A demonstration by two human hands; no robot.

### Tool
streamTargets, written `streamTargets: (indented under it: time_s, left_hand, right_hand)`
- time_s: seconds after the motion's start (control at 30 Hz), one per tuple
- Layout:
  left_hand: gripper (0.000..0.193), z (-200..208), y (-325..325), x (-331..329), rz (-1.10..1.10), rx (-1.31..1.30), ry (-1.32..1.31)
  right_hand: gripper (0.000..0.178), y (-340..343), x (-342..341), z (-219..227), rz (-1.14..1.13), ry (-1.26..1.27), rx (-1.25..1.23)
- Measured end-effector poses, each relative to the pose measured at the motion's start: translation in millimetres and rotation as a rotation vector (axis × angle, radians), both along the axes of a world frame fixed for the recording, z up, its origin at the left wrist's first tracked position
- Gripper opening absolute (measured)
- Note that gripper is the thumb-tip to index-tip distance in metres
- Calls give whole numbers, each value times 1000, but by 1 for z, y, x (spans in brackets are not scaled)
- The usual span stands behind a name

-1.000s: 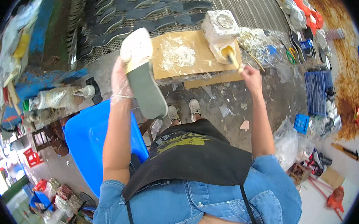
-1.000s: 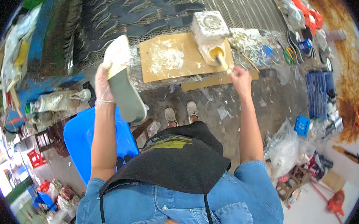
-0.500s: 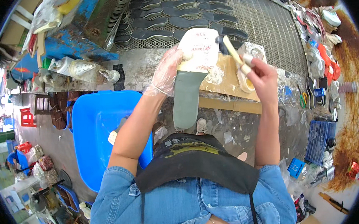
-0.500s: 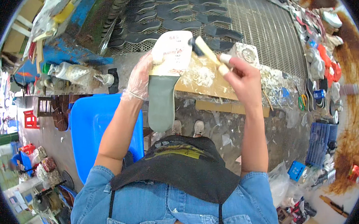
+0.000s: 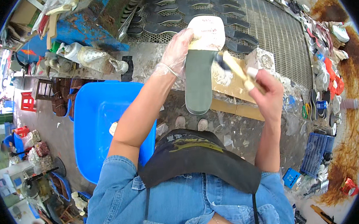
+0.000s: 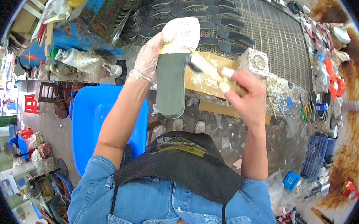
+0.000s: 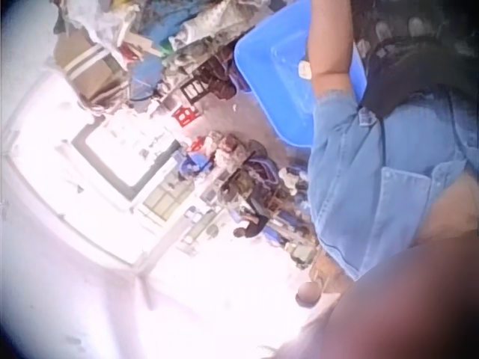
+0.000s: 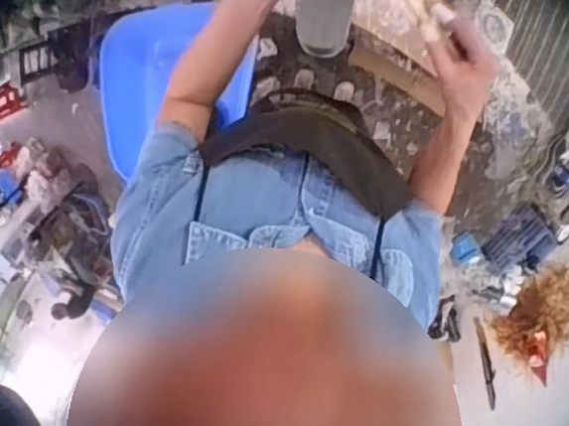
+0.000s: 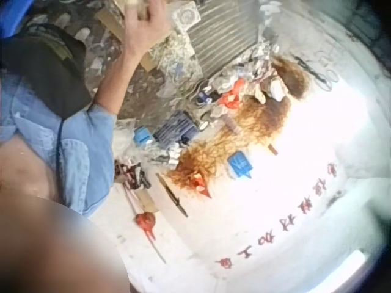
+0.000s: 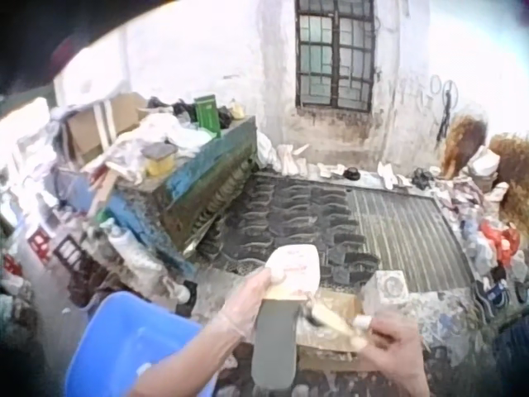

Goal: Apply adhesive to the surface of shoe soles using a brush.

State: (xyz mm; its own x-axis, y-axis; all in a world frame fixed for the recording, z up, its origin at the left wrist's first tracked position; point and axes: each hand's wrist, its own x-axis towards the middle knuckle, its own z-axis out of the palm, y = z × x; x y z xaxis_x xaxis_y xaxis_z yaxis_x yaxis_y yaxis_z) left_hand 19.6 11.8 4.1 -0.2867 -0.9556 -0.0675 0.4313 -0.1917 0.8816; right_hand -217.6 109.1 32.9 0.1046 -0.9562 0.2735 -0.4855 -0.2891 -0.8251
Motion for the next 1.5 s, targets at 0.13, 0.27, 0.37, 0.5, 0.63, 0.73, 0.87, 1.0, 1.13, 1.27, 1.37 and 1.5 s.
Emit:
streamTargets:
  time_s: [0.13, 0.27, 0.37, 0.5, 0.63, 0.73, 0.87, 1.0, 1.13, 1.27, 1.37, 1.5]
  left_hand:
    - [28, 16, 3, -1, -14, 103, 106]
    - [30, 15, 2, 0, 28, 154, 155]
    - [33, 8, -2, 1, 14, 164, 200]
    - [35, 7, -3, 1, 82, 197, 206]
    - [37, 6, -3, 3, 83, 275, 184]
    - [37, 7, -5, 0, 40, 292, 225]
    - [35, 16, -1, -9, 70, 228, 204]
    - [36, 12, -5, -5, 89, 218, 189]
    - [36, 3, -7, 1, 8, 286, 292]
    - [26, 4, -2, -2, 114, 228, 139]
    - [20, 8, 3, -7, 42, 367, 266]
    - [23, 4, 7, -7, 36, 233, 252]
  right_hand:
    - [30, -5, 0, 2, 29, 105, -67]
    - [30, -4, -4, 3, 136, 46, 20]
    - [29, -11, 6, 4, 8, -4, -10]
    - [30, -2, -8, 6, 228, 129, -32]
    - [29, 2, -10, 6, 159, -207, 206]
    - [31, 0, 2, 10, -59, -71, 90]
    - [29, -8, 10, 14, -98, 98, -196]
    - [33, -7, -3, 17, 125, 190, -89]
    - [29, -2, 2, 13, 83, -121, 76]
    - [32, 3, 16, 8, 25, -23, -33]
    - [36, 2, 20, -6, 97, 29, -131]
    - [33, 7, 14, -10, -171, 36, 1]
